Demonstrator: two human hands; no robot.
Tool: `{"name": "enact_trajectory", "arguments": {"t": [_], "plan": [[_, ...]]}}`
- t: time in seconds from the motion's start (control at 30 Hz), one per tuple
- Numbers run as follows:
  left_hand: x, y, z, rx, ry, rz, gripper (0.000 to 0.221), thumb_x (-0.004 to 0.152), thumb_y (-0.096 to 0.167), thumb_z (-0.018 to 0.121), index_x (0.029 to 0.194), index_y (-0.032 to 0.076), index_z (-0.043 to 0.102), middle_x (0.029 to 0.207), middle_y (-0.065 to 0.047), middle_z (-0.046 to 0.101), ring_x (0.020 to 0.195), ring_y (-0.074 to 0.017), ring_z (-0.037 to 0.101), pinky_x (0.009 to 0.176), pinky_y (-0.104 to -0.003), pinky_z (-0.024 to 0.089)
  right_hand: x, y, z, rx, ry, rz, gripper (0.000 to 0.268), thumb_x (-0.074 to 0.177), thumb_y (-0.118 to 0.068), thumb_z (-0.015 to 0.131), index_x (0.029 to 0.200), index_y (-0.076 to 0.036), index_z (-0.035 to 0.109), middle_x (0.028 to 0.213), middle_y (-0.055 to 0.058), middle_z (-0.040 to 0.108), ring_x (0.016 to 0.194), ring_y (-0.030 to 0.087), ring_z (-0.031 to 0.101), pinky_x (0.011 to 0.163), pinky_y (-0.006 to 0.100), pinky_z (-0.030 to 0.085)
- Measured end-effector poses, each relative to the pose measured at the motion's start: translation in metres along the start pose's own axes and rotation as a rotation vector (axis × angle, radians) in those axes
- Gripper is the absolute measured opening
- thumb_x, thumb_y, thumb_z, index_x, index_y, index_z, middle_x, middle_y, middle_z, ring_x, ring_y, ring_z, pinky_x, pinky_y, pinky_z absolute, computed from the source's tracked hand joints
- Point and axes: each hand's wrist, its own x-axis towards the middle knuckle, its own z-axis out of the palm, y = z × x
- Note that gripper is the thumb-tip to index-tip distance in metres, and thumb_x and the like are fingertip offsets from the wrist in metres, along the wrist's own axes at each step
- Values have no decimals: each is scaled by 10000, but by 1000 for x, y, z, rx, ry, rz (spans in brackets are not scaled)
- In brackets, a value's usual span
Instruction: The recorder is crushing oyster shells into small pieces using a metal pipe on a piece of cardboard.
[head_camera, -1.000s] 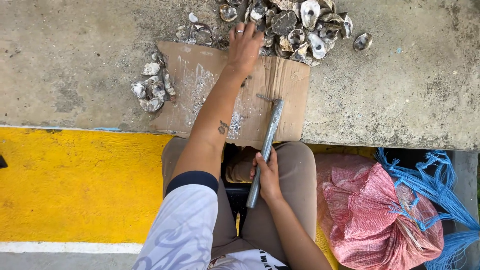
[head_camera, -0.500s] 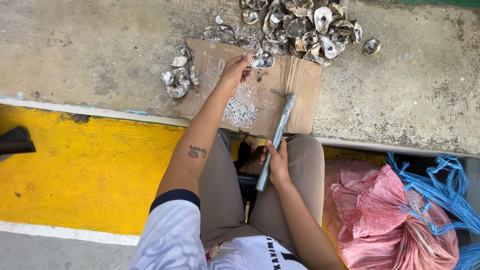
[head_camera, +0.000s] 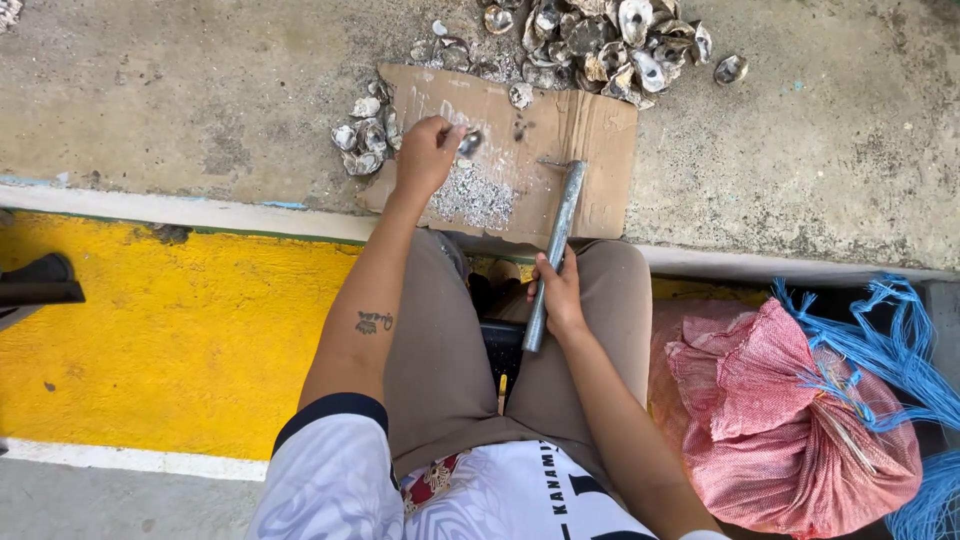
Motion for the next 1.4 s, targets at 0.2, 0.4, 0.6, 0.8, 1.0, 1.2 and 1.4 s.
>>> {"name": "enact_trajectory", "arguments": {"t": [0.2,0.4,0.6,0.8,1.0,1.2,1.4], "plan": [[-29,-15,9,365,99,322,114,885,186,756,871,86,705,881,-103,704,837,-352,680,749,-469,540,1,4,0,21,-9,-19,544,1010,-202,608,1483,-111,355,787,40,549,559,125,553,482,298,488],[-37,8,17,-64,-141,-37,272,941,291,759,1130,113,679,923,-68,683,868,-295,695,834,-425,545,-6,-6,-1,-5,-9,0,573,1028,-210,597,1531,-100,346,800,31,552,562,116,552,489,286,492],[-57,-17,20,203,-85,-49,532,717,250,848,1220,194,685,1218,-94,538,1227,-338,469,1063,-613,264,-27,-9,6,-123,-88,-125,681,1014,-168,605,1601,-91,269,815,29,564,571,114,563,493,287,499],[-92,-34,45,248,59,-31,549,784,292,834,1304,228,670,1255,-57,553,1254,-362,449,1049,-601,312,-47,-7,16,-264,-165,-195,735,1013,-183,609,1624,-91,212,825,22,574,606,86,570,521,264,498],[-96,-29,51,316,97,-68,557,792,401,849,1273,185,668,1189,-95,553,1230,-374,471,1050,-606,298,-46,-4,18,-439,-175,-201,714,1016,-214,617,1625,-108,258,712,20,568,580,89,549,529,269,485],[-99,-18,40,274,54,-49,594,782,447,869,1282,193,673,1190,-106,546,1207,-384,465,1024,-601,304,-38,0,23,-561,-174,-231,699,1013,-230,627,1617,-120,293,706,32,592,586,100,568,546,290,500],[-101,-14,31,221,-35,-78,640,735,423,865,1301,184,685,1231,-91,531,1226,-349,451,1045,-590,301,-39,0,21,-559,-170,-222,708,1016,-240,627,1618,-116,274,726,29,598,599,103,574,558,292,512]]}}
